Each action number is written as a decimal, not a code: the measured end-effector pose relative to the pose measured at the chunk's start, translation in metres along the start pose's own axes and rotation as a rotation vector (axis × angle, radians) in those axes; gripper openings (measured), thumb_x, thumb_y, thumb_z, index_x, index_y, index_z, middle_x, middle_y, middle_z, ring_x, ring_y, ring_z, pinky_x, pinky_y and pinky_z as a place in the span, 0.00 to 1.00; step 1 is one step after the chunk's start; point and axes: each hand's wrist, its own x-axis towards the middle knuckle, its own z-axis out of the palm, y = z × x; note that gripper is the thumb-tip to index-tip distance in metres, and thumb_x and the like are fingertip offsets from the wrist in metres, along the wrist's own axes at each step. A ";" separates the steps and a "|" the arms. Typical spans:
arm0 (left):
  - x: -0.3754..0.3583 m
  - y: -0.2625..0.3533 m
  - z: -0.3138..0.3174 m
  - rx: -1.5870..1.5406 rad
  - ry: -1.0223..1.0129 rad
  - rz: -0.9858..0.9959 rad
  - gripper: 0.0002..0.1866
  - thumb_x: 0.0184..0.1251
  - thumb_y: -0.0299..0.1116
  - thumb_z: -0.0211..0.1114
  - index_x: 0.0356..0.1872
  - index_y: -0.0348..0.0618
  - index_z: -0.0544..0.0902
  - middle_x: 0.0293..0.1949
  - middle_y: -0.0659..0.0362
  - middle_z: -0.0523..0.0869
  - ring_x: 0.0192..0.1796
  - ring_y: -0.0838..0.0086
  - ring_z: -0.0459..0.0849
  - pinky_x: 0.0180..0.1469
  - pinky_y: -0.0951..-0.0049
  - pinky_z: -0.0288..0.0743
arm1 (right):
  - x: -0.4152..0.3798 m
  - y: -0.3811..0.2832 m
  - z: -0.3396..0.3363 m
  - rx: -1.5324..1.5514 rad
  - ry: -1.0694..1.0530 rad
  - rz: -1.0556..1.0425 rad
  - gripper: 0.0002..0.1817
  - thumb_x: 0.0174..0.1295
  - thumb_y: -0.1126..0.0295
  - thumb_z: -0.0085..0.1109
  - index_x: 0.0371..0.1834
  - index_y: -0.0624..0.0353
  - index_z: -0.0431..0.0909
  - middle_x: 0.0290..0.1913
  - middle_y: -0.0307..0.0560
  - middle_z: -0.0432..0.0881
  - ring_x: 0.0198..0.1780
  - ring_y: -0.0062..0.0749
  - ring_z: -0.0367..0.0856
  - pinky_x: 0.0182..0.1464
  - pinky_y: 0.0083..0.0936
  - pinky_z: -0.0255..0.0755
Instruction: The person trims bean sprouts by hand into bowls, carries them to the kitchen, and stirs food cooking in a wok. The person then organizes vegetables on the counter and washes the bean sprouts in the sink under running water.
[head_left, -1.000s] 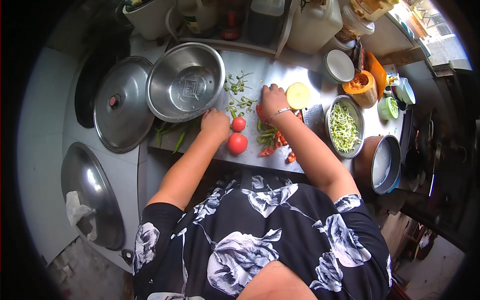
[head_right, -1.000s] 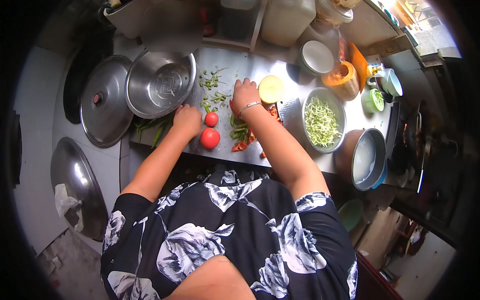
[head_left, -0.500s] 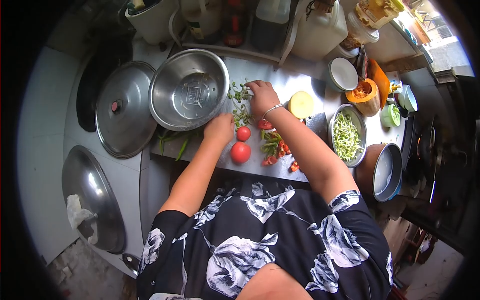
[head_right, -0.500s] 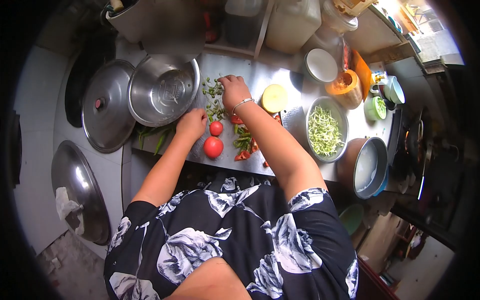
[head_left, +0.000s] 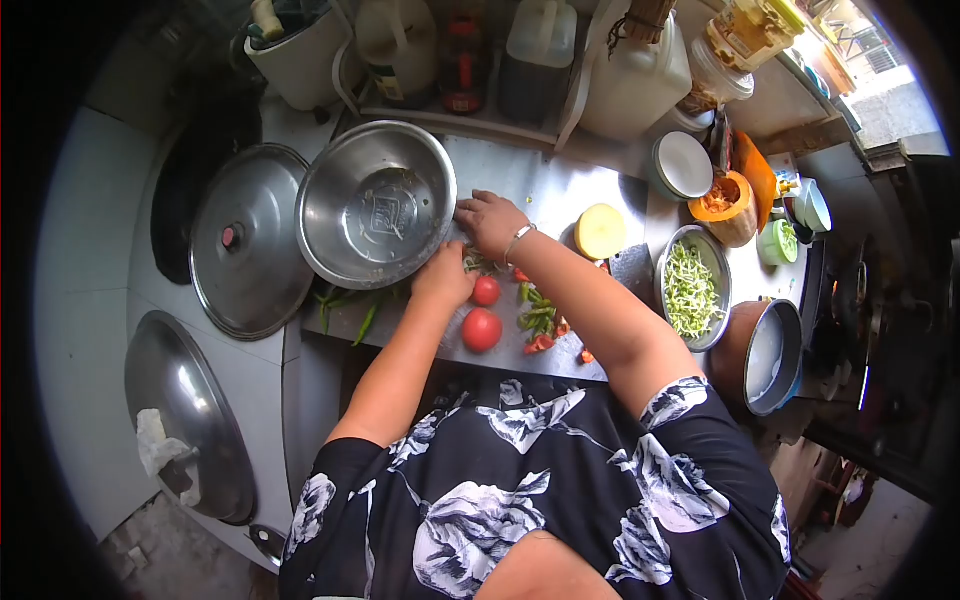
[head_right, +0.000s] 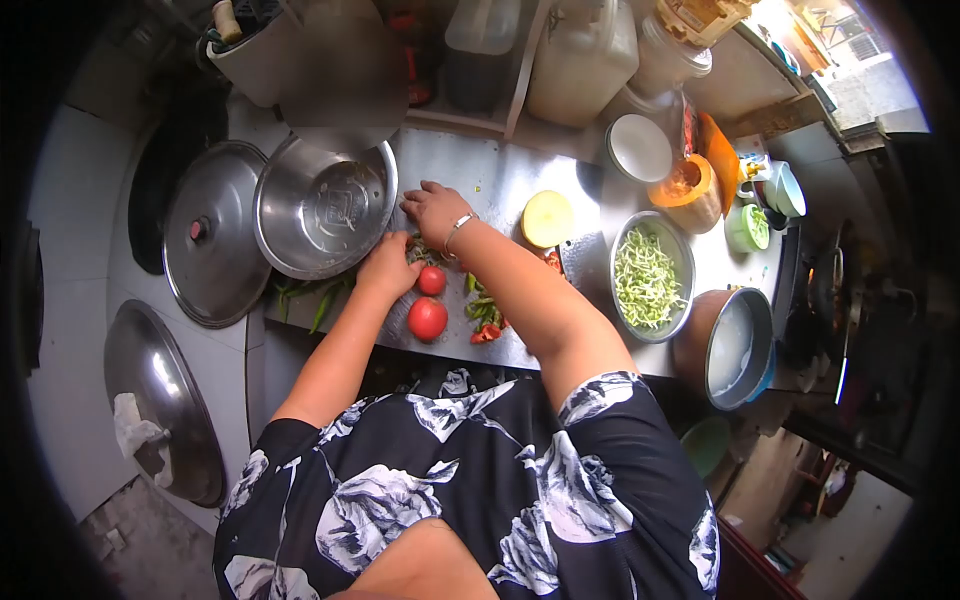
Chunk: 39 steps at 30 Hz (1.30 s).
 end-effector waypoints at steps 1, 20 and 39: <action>0.001 -0.001 0.000 -0.006 -0.002 -0.002 0.22 0.50 0.35 0.68 0.47 0.41 0.74 0.49 0.51 0.77 0.53 0.56 0.76 0.54 0.62 0.71 | -0.009 0.000 0.001 0.006 -0.016 -0.061 0.27 0.49 0.71 0.53 0.58 0.48 0.73 0.63 0.40 0.69 0.66 0.42 0.62 0.63 0.33 0.62; 0.020 0.014 0.011 0.056 -0.120 0.059 0.22 0.48 0.26 0.65 0.48 0.38 0.74 0.50 0.45 0.74 0.51 0.51 0.76 0.53 0.59 0.71 | -0.051 -0.023 0.006 0.237 -0.069 0.311 0.25 0.41 0.75 0.62 0.48 0.61 0.72 0.47 0.57 0.74 0.47 0.52 0.77 0.51 0.35 0.72; 0.013 0.052 0.000 -0.197 -0.026 0.328 0.16 0.50 0.27 0.64 0.44 0.44 0.80 0.41 0.51 0.81 0.45 0.56 0.79 0.49 0.65 0.73 | -0.073 -0.003 0.008 2.542 0.117 0.683 0.19 0.66 0.54 0.45 0.45 0.60 0.73 0.45 0.50 0.78 0.44 0.39 0.78 0.45 0.37 0.76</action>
